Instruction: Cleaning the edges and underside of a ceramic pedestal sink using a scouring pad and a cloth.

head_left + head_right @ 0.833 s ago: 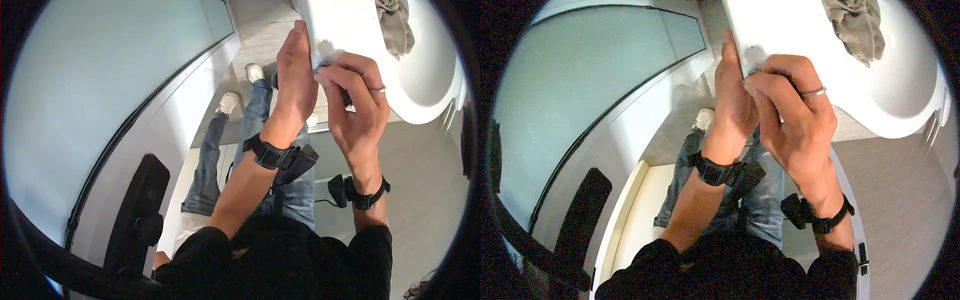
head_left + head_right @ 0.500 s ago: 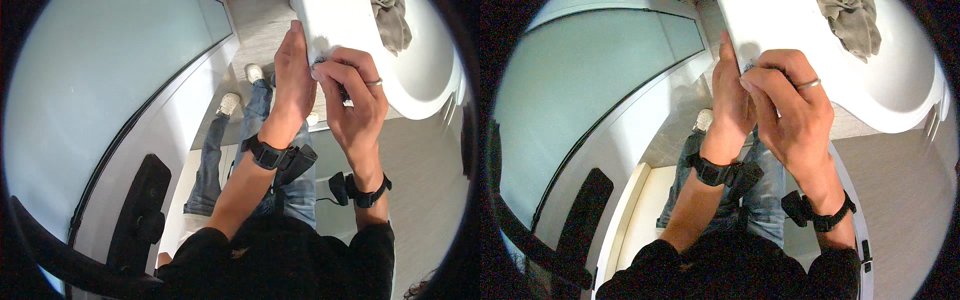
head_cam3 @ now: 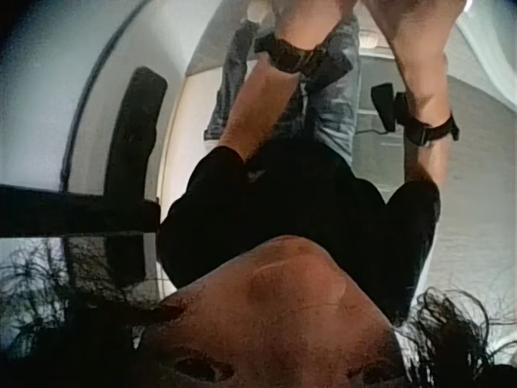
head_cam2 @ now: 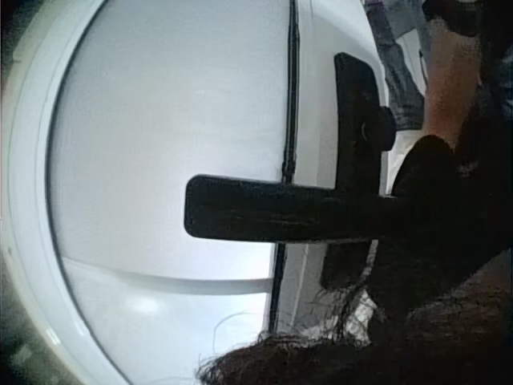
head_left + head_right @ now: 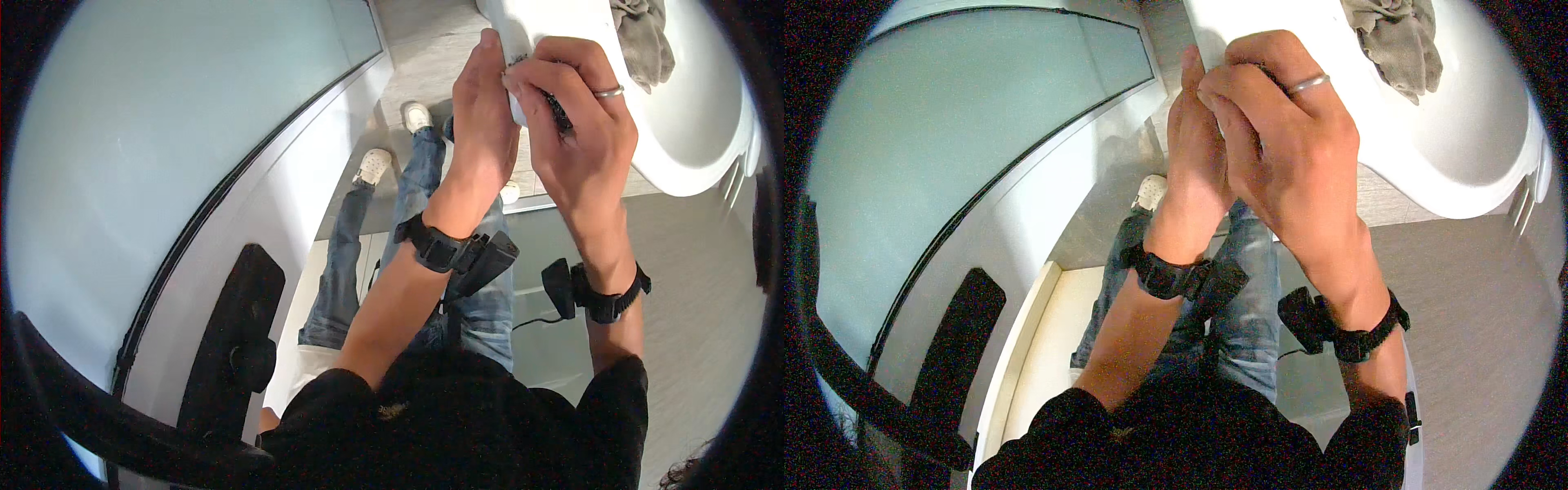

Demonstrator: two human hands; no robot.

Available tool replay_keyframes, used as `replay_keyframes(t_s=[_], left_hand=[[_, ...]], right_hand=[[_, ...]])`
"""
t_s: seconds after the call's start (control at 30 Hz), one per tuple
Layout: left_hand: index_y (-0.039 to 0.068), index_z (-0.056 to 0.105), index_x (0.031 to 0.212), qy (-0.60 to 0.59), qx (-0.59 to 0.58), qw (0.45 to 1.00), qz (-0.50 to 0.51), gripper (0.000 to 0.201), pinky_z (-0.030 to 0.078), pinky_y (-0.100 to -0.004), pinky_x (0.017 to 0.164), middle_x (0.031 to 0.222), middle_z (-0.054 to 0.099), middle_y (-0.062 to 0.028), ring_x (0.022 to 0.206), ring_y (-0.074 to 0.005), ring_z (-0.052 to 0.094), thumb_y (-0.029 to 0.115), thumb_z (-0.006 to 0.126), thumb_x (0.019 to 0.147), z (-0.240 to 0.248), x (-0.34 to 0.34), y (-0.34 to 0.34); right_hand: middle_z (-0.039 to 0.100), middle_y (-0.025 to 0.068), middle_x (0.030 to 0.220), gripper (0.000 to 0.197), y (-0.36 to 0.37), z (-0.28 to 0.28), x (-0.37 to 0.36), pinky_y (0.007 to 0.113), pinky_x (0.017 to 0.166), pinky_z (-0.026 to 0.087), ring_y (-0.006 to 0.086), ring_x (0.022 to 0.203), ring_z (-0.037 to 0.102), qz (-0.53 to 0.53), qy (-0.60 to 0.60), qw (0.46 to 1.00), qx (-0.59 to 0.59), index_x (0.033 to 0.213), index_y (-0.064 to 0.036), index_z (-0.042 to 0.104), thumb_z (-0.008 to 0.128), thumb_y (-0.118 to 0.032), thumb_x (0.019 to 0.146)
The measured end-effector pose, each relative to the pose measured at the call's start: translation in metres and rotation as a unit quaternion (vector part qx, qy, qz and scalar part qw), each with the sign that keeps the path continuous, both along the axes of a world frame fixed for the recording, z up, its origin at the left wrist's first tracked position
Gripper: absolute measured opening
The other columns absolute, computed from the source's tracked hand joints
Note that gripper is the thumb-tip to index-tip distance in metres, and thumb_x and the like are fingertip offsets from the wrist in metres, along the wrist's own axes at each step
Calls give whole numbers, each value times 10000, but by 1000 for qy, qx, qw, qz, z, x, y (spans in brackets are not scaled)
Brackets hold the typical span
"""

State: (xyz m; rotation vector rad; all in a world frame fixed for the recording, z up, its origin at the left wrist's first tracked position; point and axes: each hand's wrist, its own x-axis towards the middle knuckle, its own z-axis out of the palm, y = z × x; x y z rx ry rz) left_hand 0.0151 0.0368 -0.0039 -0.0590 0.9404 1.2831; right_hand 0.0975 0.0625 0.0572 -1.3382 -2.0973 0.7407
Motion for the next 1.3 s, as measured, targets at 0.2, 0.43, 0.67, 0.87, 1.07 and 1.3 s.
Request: replay_keyframes(t_s=[0.2, 0.43, 0.67, 0.87, 1.07, 1.3], left_hand=[[45, 552, 1223, -9, -6, 1000, 6, 500, 524, -319, 793, 1063, 636, -68, 958, -179, 624, 484, 423, 1022, 3, 0, -2], [39, 533, 1263, 11, 19, 1000, 20, 512, 506, -325, 837, 1118, 632, -71, 998, -185, 624, 478, 446, 1014, -3, 6, -6], [18, 423, 1424, 210, 118, 970, -21, 584, 464, -329, 914, 1201, 584, -50, 1087, -151, 559, 428, 489, 1014, -4, 4, -32], [35, 284, 1506, 184, 93, 978, -36, 638, 478, -417, 999, 1378, 504, -109, 1247, -238, 522, 352, 501, 998, 11, 5, -54], [18, 263, 1508, 105, 40, 994, -14, 619, 563, -497, 881, 1412, 489, -129, 1223, -274, 564, 243, 488, 978, 23, -4, -31], [25, 234, 1521, 133, 49, 990, -9, 625, 559, -445, 906, 1457, 443, -153, 1247, -278, 540, 110, 501, 962, 14, 0, -45]], right_hand=[[612, 83, 924, 147, -24, 6, 17, 325, 675, 519, 256, 763, 623, -31, -12, 999, -43, 865, -47, 660, 710, 36, 754], [614, 86, 911, 117, 9, -3, 19, 329, 667, 511, 264, 758, 621, -8, -31, 999, 14, 869, -43, 659, 707, 10, 777], [629, 100, 961, 127, -5, -1, 49, 309, 706, 519, 247, 829, 641, -49, -77, 994, 52, 890, -49, 682, 725, 10, 786], [636, 113, 962, 103, -18, -7, 76, 317, 738, 525, 216, 855, 633, -128, -95, 983, 91, 901, -10, 690, 716, 23, 807], [640, 109, 958, 103, -9, -9, 71, 316, 746, 515, 216, 860, 630, -130, -88, 984, 83, 908, -10, 687, 718, 10, 811], [648, 114, 968, 111, -9, -13, 70, 318, 764, 509, 224, 870, 631, -133, -88, 984, 81, 910, -11, 688, 725, 8, 807]])
